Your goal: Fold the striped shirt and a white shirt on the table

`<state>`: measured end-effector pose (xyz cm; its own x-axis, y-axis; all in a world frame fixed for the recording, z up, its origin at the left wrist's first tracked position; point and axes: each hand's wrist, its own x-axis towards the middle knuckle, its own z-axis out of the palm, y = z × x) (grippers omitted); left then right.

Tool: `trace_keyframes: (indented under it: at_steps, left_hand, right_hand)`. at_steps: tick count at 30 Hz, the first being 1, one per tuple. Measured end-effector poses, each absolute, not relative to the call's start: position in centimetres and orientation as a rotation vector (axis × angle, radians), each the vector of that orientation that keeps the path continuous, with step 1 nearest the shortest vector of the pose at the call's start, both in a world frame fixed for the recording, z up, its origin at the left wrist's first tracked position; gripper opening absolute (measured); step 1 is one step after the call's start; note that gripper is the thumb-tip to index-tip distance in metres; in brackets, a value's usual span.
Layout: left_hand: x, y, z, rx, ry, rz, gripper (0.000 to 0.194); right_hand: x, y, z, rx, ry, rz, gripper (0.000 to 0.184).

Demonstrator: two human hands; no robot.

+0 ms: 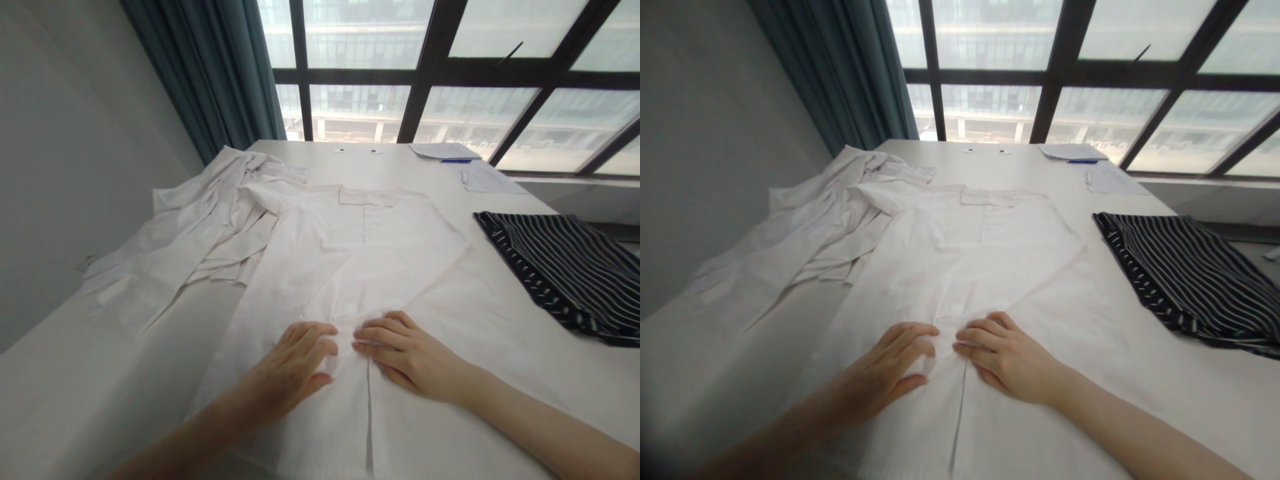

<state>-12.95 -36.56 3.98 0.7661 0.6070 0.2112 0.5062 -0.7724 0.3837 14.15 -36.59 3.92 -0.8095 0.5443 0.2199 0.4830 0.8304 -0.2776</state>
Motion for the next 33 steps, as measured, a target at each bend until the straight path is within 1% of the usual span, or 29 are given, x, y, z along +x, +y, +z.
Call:
trace_keyframes:
  at_steps: [2,4,10,16,20,23,29,33]
  left_hand:
    - [-13.1,-36.5,3.5,2.713,0.854,0.448,0.051]
    - [-13.2,-36.5,3.0,2.784,0.850,0.394,0.061]
    - [-13.4,-36.3,2.1,2.869,0.853,0.272,0.065]
    - [-13.3,-36.3,2.4,2.881,0.866,0.272,0.063]
    - [-13.4,-36.5,2.7,2.902,0.861,0.291,0.060]
    - [-13.5,-36.7,2.7,2.911,0.844,0.310,0.061]
    - [-13.7,-36.7,2.8,2.903,0.793,0.216,0.068]
    - [-13.8,-36.5,3.5,2.860,0.777,0.160,0.067]
  right_hand:
    - [14.2,-36.5,3.9,-0.790,-2.705,0.320,0.036]
    - [14.2,-36.5,3.8,-0.793,-2.677,0.328,0.034]
    - [14.3,-36.5,3.1,-0.937,-2.628,0.336,0.034]
    - [14.2,-36.6,2.8,-1.045,-2.612,0.290,0.034]
    - [14.2,-36.6,2.6,-1.119,-2.609,0.237,0.041]
    - [14.4,-36.4,2.5,-1.208,-2.625,0.200,0.047]
    - [16.9,-34.8,1.8,-1.453,-2.584,0.187,0.050]
    - [19.3,-33.2,2.0,-1.495,-2.585,0.259,0.052]
